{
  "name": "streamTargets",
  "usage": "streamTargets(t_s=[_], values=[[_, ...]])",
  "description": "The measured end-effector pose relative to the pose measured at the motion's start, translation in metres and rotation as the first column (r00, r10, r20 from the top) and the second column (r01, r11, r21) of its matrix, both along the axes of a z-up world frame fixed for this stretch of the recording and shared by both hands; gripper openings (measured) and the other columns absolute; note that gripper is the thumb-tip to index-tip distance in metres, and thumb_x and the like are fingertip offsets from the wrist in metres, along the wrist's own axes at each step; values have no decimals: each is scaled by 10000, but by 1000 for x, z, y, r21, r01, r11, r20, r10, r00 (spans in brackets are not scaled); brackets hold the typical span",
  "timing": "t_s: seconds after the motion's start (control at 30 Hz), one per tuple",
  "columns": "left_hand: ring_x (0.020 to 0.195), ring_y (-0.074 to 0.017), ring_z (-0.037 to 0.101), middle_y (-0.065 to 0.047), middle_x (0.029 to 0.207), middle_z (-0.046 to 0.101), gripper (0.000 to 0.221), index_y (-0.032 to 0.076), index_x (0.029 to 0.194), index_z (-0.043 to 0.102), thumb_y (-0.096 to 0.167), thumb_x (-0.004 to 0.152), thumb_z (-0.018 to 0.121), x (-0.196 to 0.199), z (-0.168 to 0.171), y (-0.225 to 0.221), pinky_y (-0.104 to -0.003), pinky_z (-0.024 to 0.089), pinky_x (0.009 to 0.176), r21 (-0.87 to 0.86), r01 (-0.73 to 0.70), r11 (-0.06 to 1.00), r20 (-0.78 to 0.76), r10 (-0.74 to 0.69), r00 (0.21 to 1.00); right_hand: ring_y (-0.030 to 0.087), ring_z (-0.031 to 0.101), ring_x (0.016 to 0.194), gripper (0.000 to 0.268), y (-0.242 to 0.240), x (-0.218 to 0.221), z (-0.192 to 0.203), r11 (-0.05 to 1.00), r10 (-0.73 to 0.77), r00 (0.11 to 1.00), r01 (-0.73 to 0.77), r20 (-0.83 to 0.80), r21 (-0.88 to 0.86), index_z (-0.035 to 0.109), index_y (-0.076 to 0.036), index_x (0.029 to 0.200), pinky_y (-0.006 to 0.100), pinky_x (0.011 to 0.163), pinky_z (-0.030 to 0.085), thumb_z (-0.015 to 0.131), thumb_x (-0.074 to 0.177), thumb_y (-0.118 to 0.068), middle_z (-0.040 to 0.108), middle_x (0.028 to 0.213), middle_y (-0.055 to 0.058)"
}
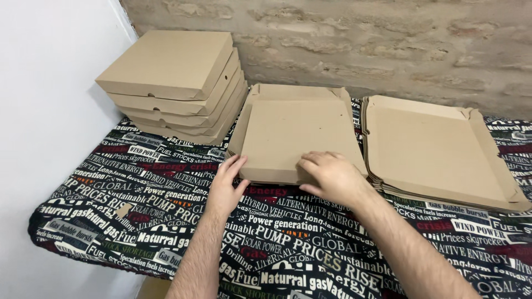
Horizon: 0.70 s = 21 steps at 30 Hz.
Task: The person assembles cardboard pizza boxes by folding the flaps and interlocking the tabs by hand, then stacks the completed boxes onto a pile.
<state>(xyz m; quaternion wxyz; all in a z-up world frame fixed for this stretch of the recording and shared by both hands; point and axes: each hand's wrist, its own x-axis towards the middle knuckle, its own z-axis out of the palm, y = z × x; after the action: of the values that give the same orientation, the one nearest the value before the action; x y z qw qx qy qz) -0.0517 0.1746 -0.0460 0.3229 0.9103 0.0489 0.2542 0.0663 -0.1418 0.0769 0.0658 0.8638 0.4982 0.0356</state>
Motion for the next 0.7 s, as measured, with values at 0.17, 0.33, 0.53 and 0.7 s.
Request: streamTargets(t_s=[0.17,0.33,0.53,0.7], values=[[1506,-331,638,-82,1619,653,750,273,1596,693,66,907,905,2,-8,3,-438,622,1185,-75,39,996,60,-35,998,246,775,1298,314,-102,42,-38,564,-443,822,566,-359,601,827,-255,1390,402,1112,630,735,1127,-399,837,1322,29],[1503,-353,634,-98,1646,642,739,245,1597,695,36,916,893,0,-3,1,-410,656,1137,-160,46,986,35,-41,999,311,828,1007,318,-148,48,-70,320,-271,510,848,-817,423,826,-30,1201,457,885,682,833,883,-35,855,1078,175],[1507,-377,624,-111,1665,615,711,214,1589,693,43,929,894,-4,9,-2,-416,668,1132,-206,26,978,-25,-32,999,392,797,1035,492,-128,20,-68,280,181,162,937,-970,208,622,94,1352,498,902,695,836,943,-75,731,1193,220],[1511,-464,595,-161,1729,528,926,196,1586,669,243,757,1080,-1,7,-6,-504,640,1179,-351,27,936,-103,-67,992,631,662,1315,880,-106,18,-79,116,267,111,982,-957,147,327,104,1650,705,1115,536,593,1133,-556,436,1518,429]])
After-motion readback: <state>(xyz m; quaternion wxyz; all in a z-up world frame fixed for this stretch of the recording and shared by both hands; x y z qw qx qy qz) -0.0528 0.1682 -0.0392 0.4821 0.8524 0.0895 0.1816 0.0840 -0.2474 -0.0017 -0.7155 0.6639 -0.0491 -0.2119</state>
